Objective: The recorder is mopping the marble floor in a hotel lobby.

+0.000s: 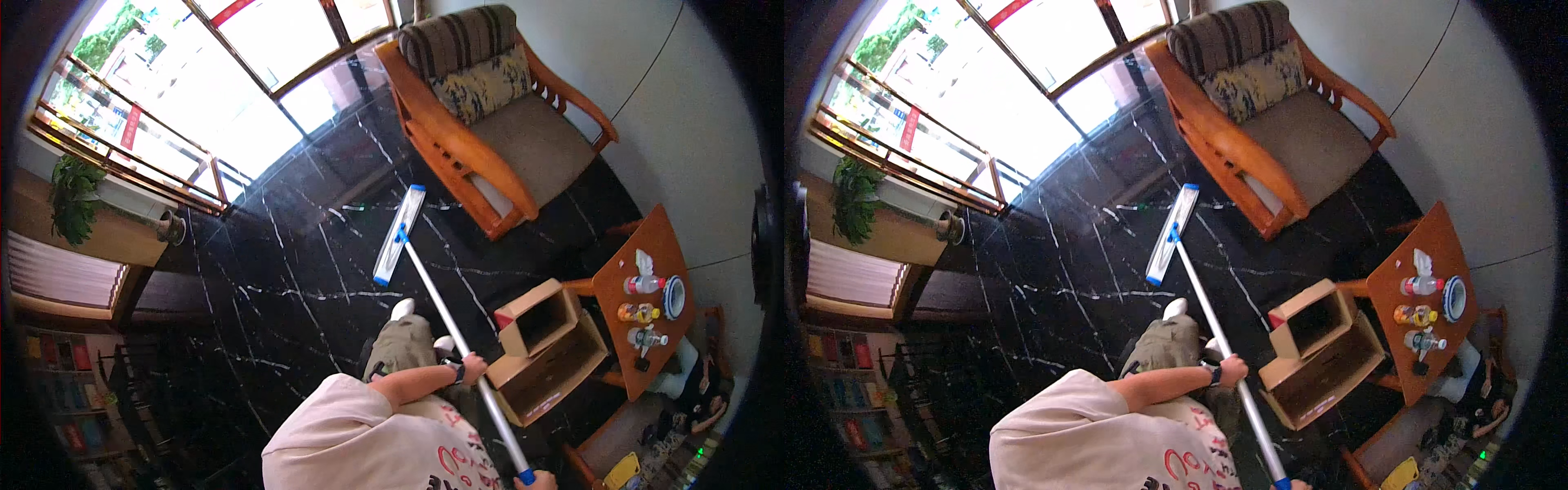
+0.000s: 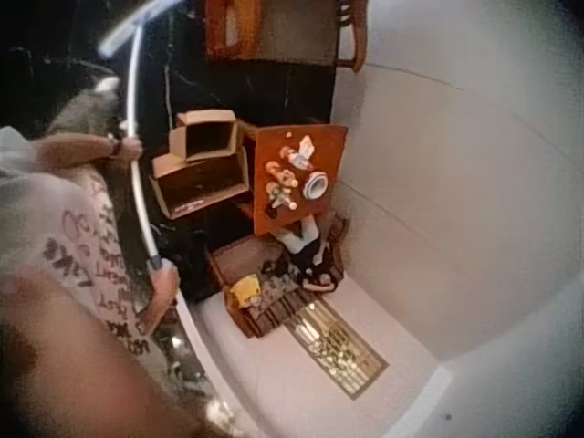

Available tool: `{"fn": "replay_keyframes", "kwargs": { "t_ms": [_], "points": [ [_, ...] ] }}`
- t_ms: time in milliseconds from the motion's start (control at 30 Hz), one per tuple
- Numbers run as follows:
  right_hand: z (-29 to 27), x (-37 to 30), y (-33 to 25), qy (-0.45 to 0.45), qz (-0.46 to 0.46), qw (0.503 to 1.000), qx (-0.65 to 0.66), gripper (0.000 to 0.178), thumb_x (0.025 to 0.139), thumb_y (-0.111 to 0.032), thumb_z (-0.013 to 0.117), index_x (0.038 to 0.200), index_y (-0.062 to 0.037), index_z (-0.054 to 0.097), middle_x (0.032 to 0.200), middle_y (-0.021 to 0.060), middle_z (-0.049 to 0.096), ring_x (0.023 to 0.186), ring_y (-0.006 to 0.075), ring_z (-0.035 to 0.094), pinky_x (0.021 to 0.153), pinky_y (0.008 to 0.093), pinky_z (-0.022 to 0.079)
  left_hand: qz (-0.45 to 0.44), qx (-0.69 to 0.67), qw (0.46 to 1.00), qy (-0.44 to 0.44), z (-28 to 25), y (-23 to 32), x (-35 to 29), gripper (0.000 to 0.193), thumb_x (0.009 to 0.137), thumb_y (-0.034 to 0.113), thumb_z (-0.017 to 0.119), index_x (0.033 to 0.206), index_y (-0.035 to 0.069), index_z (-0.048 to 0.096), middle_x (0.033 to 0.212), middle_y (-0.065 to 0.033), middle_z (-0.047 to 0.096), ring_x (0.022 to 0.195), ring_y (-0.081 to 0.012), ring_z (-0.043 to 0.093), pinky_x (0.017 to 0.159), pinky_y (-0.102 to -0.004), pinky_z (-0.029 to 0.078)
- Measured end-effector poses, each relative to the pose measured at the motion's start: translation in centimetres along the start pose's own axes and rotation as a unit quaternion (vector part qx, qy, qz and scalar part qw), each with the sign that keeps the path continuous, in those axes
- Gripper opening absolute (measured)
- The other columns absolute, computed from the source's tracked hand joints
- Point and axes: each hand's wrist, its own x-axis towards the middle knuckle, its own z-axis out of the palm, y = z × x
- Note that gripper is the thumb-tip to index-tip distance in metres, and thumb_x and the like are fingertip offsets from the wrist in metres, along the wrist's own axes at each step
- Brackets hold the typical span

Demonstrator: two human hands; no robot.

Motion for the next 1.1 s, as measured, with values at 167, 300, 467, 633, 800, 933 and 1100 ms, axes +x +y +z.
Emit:
{"fn": "replay_keyframes", "kwargs": {
  "t_ms": [167,300,467,633,800,933,1100],
  "points": [
    [4.5,0.8,-0.6,0.047,-0.086,0.975,-0.199,0.024,0.068,-0.031,0.054,0.077,-0.0086,0.049,0.071,0.0100,0.052,0.070,0.0243,0.052,0.064,0.0345,0.041,-0.024,0.037,0.999,0.004,-0.1,-2.8,-1.3,0.008,0.053,0.010,0.053,0.060,0.013,0.055,0.065,-0.0028,0.053,0.073,-0.0183,0.051,0.068,-0.0349,0.033],
    [6.4,4.8,-4.8,0.077,-0.103,0.983,-0.130,0.029,0.059,-0.026,0.062,0.070,-0.0009,0.052,0.066,0.0165,0.052,0.063,0.0307,0.052,0.059,0.0379,0.040,-0.056,0.085,0.995,0.012,-1.4,-6.8,-2.3,0.011,0.054,0.014,0.057,0.064,0.010,0.054,0.064,-0.0027,0.052,0.074,-0.0220,0.050,0.072,-0.0396,0.034],
    [4.0,10.9,-15.2,0.137,-0.216,0.958,-0.131,0.022,0.063,-0.024,0.059,0.062,-0.0020,0.055,0.065,0.0145,0.055,0.062,0.0275,0.055,0.057,0.0352,0.044,-0.249,-0.108,0.940,0.204,-5.6,-15.1,-4.4,0.044,0.052,0.010,0.059,0.094,0.014,0.044,0.109,-0.0096,0.035,0.109,-0.0245,0.029,0.076,-0.0489,0.033],
    [3.1,14.3,-27.8,0.116,-0.234,0.960,-0.098,0.018,0.062,-0.020,0.060,0.067,-0.0021,0.057,0.067,0.0143,0.056,0.064,0.0271,0.056,0.058,0.0351,0.045,-0.282,-0.025,0.939,0.196,-11.8,-24.2,-7.2,0.049,0.053,0.014,0.062,0.098,0.013,0.045,0.114,-0.0079,0.034,0.110,-0.0242,0.029,0.079,-0.0475,0.032],
    [6.6,12.8,-36.2,0.044,-0.197,0.978,-0.046,0.029,0.065,-0.029,0.058,0.075,-0.0019,0.055,0.075,0.0155,0.056,0.073,0.0290,0.055,0.064,0.0372,0.044,-0.373,-0.050,0.919,0.118,-14.0,-30.6,-11.3,0.044,0.055,0.013,0.059,0.097,0.017,0.045,0.111,-0.0079,0.036,0.108,-0.0311,0.028,0.073,-0.0501,0.034],
    [9.9,10.1,-35.4,0.002,-0.200,0.978,0.065,0.029,0.068,-0.029,0.055,0.075,-0.0010,0.052,0.071,0.0173,0.055,0.070,0.0332,0.054,0.062,0.0406,0.043,-0.320,-0.010,0.935,0.153,-11.7,-31.4,-13.6,0.032,0.054,0.009,0.058,0.085,0.014,0.050,0.104,-0.0088,0.039,0.113,-0.0300,0.022,0.081,-0.0583,0.022],
    [7.6,6.1,-28.4,-0.049,-0.133,0.987,0.076,0.030,0.067,-0.029,0.056,0.072,-0.0002,0.051,0.068,0.0186,0.054,0.067,0.0335,0.053,0.058,0.0400,0.043,-0.089,-0.024,0.988,0.126,-10.2,-25.3,-13.4,0.015,0.048,0.010,0.059,0.062,0.011,0.053,0.077,-0.0027,0.049,0.098,-0.0238,0.038,0.086,-0.0559,0.011]
  ]
}}
